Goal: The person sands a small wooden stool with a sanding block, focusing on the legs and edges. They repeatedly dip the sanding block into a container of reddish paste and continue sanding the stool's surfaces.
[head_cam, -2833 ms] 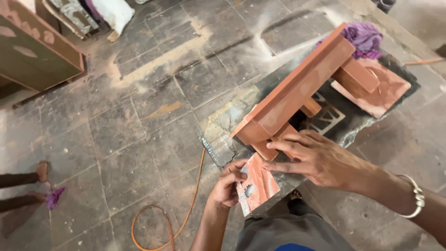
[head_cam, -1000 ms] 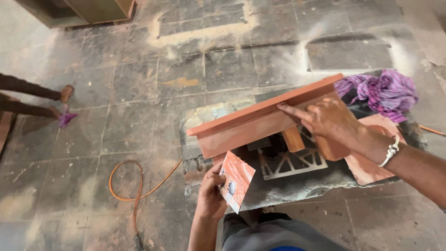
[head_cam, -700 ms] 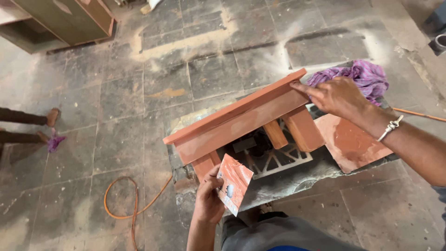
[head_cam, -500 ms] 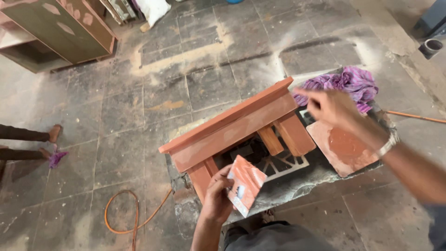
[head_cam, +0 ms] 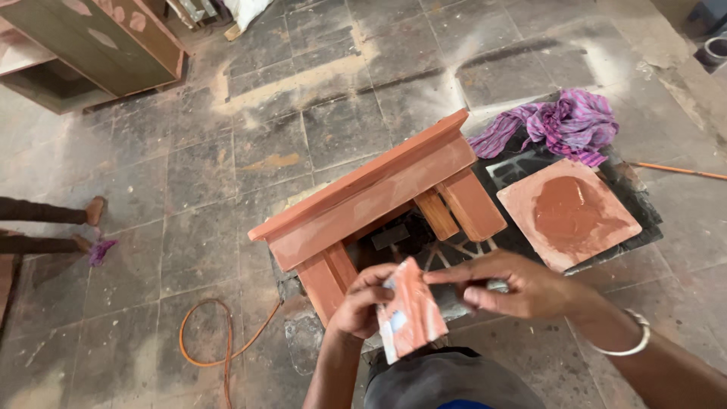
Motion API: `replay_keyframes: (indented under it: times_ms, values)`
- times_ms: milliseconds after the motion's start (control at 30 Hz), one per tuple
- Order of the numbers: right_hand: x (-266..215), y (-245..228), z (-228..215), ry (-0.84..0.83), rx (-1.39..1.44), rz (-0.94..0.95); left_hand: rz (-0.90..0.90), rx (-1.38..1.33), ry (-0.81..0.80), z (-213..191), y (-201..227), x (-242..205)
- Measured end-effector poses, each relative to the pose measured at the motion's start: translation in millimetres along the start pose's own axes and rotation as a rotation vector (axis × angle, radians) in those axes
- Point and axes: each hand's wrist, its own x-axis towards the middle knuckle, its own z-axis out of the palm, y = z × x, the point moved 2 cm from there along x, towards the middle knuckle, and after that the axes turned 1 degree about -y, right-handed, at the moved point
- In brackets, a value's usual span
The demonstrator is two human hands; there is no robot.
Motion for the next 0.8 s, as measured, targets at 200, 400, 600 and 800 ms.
replay_keyframes:
  times_ms: [200,400,600,800]
  values:
    - [39,31,19,-0.018,0.501,0.030,0.247,0.025,0.099,-13,31,-37]
    - [139,48,16,0.532,0.524,0.182,0.366,-0.023,0.246,-9,54,-90]
    - [202,39,69,0.578,0.622,0.131,0.412,-0.057,0.480,1,51,-126]
    - [137,35,95,0.102,0.034,0.125,0.292,-0.038,0.370,-14,35,-131]
